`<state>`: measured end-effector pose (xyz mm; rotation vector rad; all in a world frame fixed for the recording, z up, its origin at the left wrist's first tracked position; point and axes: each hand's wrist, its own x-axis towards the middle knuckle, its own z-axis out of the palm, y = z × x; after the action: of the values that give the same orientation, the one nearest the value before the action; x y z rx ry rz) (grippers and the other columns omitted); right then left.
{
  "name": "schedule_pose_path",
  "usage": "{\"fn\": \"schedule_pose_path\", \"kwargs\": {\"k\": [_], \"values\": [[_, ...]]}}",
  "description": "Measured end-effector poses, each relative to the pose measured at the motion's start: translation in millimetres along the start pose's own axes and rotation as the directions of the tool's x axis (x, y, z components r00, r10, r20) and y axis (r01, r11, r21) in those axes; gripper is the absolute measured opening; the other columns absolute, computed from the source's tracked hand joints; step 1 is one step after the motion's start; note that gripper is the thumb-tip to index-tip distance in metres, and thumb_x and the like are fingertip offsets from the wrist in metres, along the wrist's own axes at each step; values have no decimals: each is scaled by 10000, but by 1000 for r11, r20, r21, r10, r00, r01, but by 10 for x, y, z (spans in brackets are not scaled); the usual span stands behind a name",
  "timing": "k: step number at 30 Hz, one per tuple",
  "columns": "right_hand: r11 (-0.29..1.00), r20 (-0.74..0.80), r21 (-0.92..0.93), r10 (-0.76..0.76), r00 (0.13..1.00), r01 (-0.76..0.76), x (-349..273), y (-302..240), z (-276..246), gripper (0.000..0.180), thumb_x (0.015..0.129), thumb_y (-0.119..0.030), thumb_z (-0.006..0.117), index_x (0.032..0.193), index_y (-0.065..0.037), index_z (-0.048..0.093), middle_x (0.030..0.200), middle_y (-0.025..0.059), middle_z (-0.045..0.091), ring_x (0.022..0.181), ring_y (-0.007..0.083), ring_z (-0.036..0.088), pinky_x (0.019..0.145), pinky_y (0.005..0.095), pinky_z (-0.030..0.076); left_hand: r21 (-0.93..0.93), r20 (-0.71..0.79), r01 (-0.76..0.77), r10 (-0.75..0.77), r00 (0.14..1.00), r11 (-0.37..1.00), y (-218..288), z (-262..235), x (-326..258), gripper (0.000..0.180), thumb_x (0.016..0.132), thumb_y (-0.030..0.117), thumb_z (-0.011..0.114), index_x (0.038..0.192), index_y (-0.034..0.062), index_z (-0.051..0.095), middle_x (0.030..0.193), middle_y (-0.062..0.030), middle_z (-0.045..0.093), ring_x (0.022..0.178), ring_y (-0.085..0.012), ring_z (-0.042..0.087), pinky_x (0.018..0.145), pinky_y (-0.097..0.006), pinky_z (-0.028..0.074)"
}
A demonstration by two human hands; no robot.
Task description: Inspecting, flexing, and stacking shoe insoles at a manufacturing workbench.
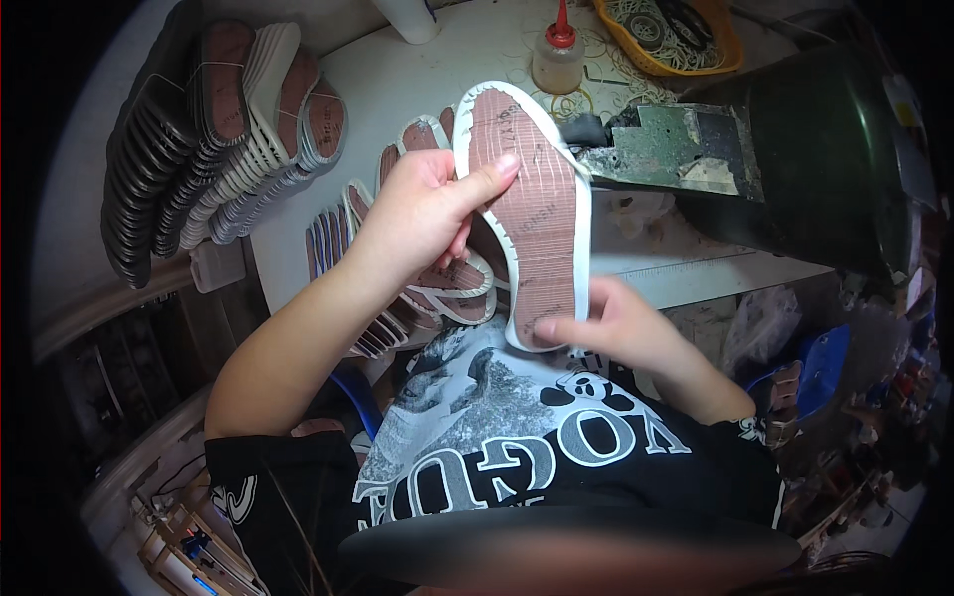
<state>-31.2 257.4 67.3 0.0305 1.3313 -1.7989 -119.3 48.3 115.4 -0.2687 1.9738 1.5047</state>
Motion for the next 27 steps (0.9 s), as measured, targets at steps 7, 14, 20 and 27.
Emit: {"fn": "schedule_pose_path", "kwargs": {"k": [7,14,20,27], "values": [[940,-93,341,37,995,-3,-22,197,160,220,907,-171,612,999,27,640,856,76,669,702,99,632,624,216,517,37,-9,8,-8,1000,999,126,-117,129,491,841,486,644,706,16,607,448,11,467,330,-59,399,325,-194,301],[895,-198,420,-70,978,149,89,-63,191,184,913,-151,585,955,21,631,817,74,663,637,91,616,581,217,509,129,53,46,-53,997,991,227,-297,462,549,852,554,587,623,55,572,369,44,384,300,-42,359,367,-187,375],[881,-263,416,-121,957,225,275,-325,185,180,905,-164,593,904,8,644,767,67,659,599,85,591,561,214,483,595,85,27,-96,992,803,550,-649,868,612,813,568,620,902,-37,642,728,-122,653,639,-157,638,583,-240,493],[861,-365,421,-127,922,285,429,-439,256,223,931,-187,535,911,21,613,781,94,656,565,108,605,537,206,502,711,672,-667,64,738,221,826,-417,997,816,731,606,675,1357,167,391,1435,-101,338,1357,-308,297,1088,-638,112]]}}
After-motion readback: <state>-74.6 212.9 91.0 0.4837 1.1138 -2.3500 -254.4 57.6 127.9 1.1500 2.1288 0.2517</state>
